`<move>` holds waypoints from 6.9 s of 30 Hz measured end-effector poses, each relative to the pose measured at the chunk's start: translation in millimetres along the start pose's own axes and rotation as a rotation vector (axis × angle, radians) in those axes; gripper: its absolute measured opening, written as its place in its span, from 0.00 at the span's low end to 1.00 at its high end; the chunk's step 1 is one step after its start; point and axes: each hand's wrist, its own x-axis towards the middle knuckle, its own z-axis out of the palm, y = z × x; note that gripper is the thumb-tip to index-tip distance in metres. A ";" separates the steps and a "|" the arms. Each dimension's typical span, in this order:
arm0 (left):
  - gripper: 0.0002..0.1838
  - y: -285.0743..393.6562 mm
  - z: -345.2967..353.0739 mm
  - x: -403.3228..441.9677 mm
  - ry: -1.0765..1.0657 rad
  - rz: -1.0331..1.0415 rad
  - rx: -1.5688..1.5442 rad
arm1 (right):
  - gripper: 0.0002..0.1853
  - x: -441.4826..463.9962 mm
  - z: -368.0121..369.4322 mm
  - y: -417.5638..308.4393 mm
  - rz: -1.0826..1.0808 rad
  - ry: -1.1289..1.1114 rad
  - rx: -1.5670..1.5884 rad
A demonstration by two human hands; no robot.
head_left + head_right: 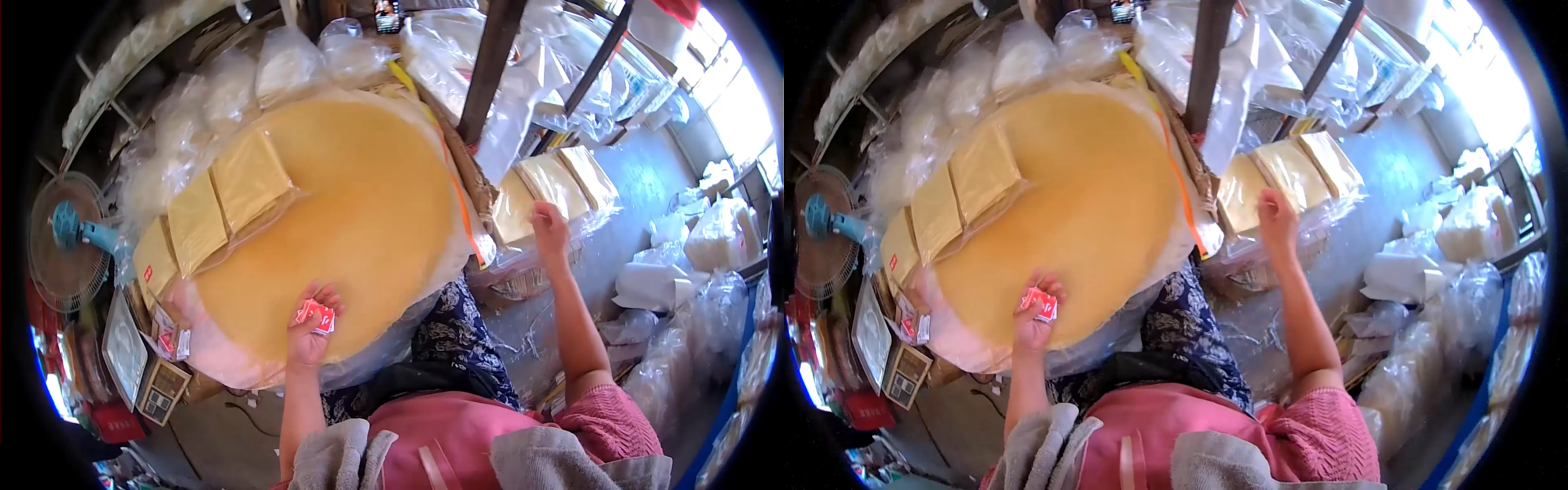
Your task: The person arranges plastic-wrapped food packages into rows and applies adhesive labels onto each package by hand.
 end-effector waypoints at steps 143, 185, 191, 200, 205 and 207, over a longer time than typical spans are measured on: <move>0.34 -3.0 -13.2 -4.9 -0.029 -0.065 0.019 | 0.10 -3.7 61.4 -126.0 -0.091 -1.013 0.505; 0.37 4.4 -4.9 -2.7 -0.039 -0.115 -0.025 | 0.08 78.0 -187.6 -91.9 0.345 -0.109 0.569; 0.36 6.0 -6.5 -3.8 -0.120 -0.109 -0.028 | 0.19 56.3 -109.3 -91.9 -0.083 -0.211 0.753; 0.35 5.9 -6.8 -8.9 -0.121 -0.099 -0.028 | 0.13 -106.2 127.8 -108.9 -0.473 0.088 0.175; 0.36 5.0 -4.7 -9.4 -0.096 -0.118 -0.026 | 0.16 -116.2 129.5 -116.4 -0.096 -0.074 0.167; 0.36 5.3 -3.4 -7.3 -0.107 -0.116 -0.025 | 0.14 -107.8 132.0 -111.4 0.009 -0.118 0.182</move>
